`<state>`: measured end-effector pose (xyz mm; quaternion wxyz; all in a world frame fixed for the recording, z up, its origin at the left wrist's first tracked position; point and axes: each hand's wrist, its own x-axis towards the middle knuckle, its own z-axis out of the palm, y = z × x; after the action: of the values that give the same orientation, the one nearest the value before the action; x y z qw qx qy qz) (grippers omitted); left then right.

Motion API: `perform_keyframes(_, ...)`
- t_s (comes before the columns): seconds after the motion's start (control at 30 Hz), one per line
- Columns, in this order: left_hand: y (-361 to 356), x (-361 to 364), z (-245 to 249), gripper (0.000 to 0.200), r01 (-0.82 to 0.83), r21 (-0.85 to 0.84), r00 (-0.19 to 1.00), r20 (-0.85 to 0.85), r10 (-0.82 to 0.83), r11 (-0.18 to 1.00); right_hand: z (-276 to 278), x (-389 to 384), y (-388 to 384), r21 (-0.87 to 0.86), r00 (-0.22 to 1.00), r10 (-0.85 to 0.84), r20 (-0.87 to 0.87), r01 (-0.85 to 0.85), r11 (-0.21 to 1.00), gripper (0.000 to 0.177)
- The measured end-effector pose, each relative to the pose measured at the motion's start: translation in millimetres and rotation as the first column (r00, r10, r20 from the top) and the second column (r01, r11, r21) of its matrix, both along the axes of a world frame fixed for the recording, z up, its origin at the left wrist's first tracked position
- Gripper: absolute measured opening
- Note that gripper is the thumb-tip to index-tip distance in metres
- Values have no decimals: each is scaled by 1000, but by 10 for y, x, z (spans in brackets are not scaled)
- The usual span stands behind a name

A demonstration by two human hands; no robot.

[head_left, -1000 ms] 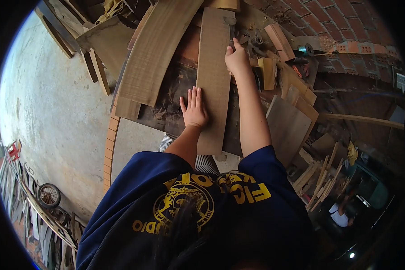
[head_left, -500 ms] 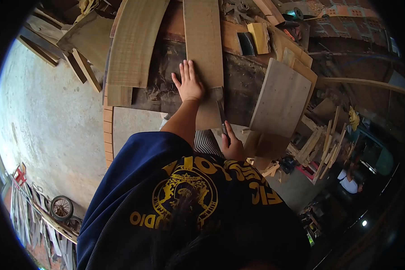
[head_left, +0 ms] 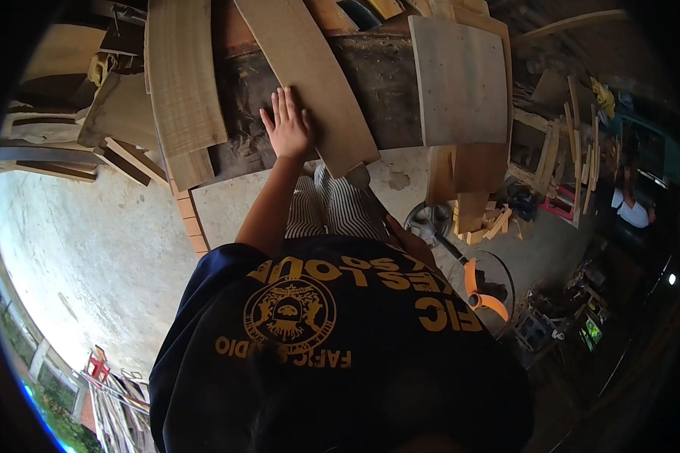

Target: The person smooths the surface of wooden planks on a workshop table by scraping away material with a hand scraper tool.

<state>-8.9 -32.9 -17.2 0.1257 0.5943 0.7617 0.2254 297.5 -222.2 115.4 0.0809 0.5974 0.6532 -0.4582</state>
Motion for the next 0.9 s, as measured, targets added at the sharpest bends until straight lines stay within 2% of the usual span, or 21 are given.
perform_keyframes(0.07, -170, -50, 60, 60, 19, -62, 985, -170, -29, 998, -132, -66, -44, 226, 998, -10, -63, 24, 974, 57)
perform_keyframes(0.1, -159, -75, 72, 60, 26, -62, 983, -182, -37, 998, 26, -198, 100, 154, 1000, -17, 6, 16, 988, 55)
perform_keyframes(0.13, -158, -74, 74, 59, 39, -80, 977, -208, -55, 996, 78, -335, 241, 151, 1000, -25, -7, 25, 988, 55)
perform_keyframes(0.3, -163, -65, 48, 58, 61, -95, 975, -205, -79, 994, 84, -1020, 993, 252, 993, -116, 2, 112, 961, 51)
perform_keyframes(0.4, -144, -98, 5, 59, 96, -37, 987, -128, -100, 995, 81, -1018, 1006, 288, 996, -92, -6, 90, 953, 51)
perform_keyframes(0.43, -143, -91, 31, 61, 97, -85, 980, -164, -110, 992, 114, -958, 963, 288, 995, -95, -6, 92, 953, 51)
perform_keyframes(0.5, -145, -77, 48, 62, 88, -95, 981, -165, -103, 992, 222, -783, 777, 131, 995, -92, 33, 87, 988, 50)
perform_keyframes(0.63, -133, -68, 76, 64, 70, -142, 977, -189, -96, 987, 186, -736, 650, 116, 993, -112, -22, 114, 987, 50)
perform_keyframes(0.7, -136, -70, 96, 64, 69, -149, 980, -177, -95, 987, 160, -932, 916, 243, 997, -78, 4, 75, 967, 50)
perform_keyframes(0.8, -123, -65, 92, 65, 70, -151, 980, -174, -97, 986, 157, -1295, 1443, 264, 996, -89, 12, 83, 961, 49)
perform_keyframes(0.9, -126, -81, 92, 65, 69, -169, 975, -199, -103, 983, 115, -1373, 1550, 281, 996, -83, 25, 73, 957, 47)
